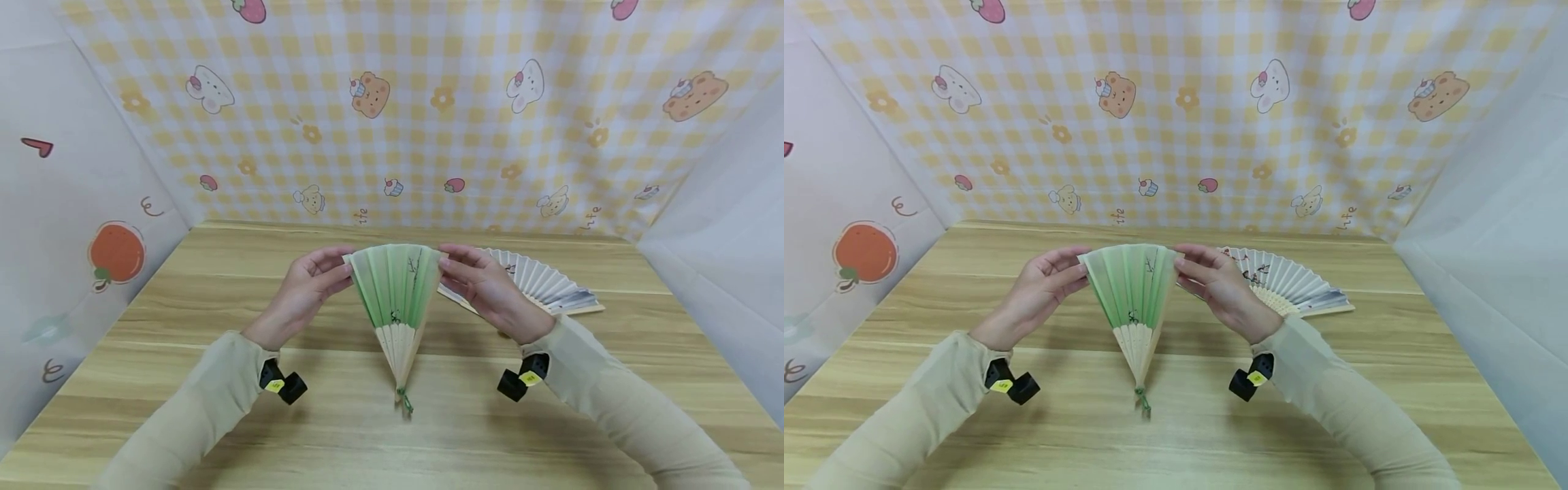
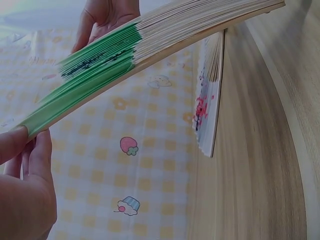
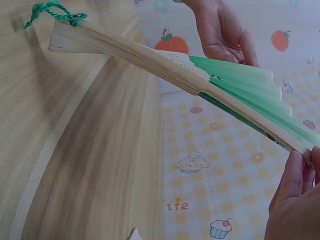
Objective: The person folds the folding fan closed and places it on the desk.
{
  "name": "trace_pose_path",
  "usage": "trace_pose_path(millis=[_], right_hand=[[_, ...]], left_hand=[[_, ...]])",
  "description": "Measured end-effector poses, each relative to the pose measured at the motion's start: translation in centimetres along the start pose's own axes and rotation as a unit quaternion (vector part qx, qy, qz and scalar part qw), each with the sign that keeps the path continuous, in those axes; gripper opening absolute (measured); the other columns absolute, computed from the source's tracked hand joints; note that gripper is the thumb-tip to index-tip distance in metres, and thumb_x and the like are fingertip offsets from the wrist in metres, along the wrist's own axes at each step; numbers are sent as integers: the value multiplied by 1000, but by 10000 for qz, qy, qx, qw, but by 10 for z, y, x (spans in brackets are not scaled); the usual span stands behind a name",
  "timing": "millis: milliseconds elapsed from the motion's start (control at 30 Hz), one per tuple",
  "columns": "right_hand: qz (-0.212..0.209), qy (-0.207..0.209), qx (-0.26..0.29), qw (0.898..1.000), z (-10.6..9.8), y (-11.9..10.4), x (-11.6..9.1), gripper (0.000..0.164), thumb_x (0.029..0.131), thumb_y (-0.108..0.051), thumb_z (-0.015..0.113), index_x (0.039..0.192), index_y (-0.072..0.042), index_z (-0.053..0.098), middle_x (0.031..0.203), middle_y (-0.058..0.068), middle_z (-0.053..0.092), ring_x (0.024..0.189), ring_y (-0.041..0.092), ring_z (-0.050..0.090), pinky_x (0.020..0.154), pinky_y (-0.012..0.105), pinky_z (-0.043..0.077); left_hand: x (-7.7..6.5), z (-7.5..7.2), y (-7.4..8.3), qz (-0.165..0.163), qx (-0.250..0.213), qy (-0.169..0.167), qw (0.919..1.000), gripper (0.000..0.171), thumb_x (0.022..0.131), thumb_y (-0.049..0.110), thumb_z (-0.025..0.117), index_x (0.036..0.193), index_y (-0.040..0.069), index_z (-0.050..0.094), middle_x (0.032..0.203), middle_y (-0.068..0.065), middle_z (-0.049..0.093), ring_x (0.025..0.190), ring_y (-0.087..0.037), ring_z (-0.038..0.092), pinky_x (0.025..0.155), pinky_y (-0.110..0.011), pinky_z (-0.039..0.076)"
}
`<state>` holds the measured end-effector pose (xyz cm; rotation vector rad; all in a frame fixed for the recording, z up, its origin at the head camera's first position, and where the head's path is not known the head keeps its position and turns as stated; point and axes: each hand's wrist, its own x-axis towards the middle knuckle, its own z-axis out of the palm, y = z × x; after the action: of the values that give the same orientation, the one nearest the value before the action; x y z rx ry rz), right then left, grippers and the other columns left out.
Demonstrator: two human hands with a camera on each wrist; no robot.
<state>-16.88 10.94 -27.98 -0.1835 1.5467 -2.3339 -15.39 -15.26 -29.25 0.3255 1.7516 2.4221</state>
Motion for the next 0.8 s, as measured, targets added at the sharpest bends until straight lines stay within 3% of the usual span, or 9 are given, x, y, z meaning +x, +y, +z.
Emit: trace_pose_path(millis=[367,600,800], right_hand=[[87,-88,-62,9999,8,1,1,21,88,1,51,91,-14,65,88,0,57,76,10,59,73,22,50],[193,-70,-57,9998,11,1,0,18,87,-1,53,92,-14,65,90,1,56,77,11,58,74,22,50],[256,-27,1,9997,13,0,0,19,87,0,53,93,-13,65,91,1,57,77,11,59,74,22,50]], left_hand=[[4,6,-2,-34,38,-88,9999,24,86,-4,52,103,11,61,97,-1,62,90,-13,58,84,-29,47],[6,10,-3,-84,35,-146,9999,29,87,-4,51,116,-2,52,98,-1,61,89,-13,58,84,-29,47],[6,13,-3,-92,6,-178,9998,25,88,-3,50,107,10,59,97,-1,60,89,-13,57,83,-28,47]])
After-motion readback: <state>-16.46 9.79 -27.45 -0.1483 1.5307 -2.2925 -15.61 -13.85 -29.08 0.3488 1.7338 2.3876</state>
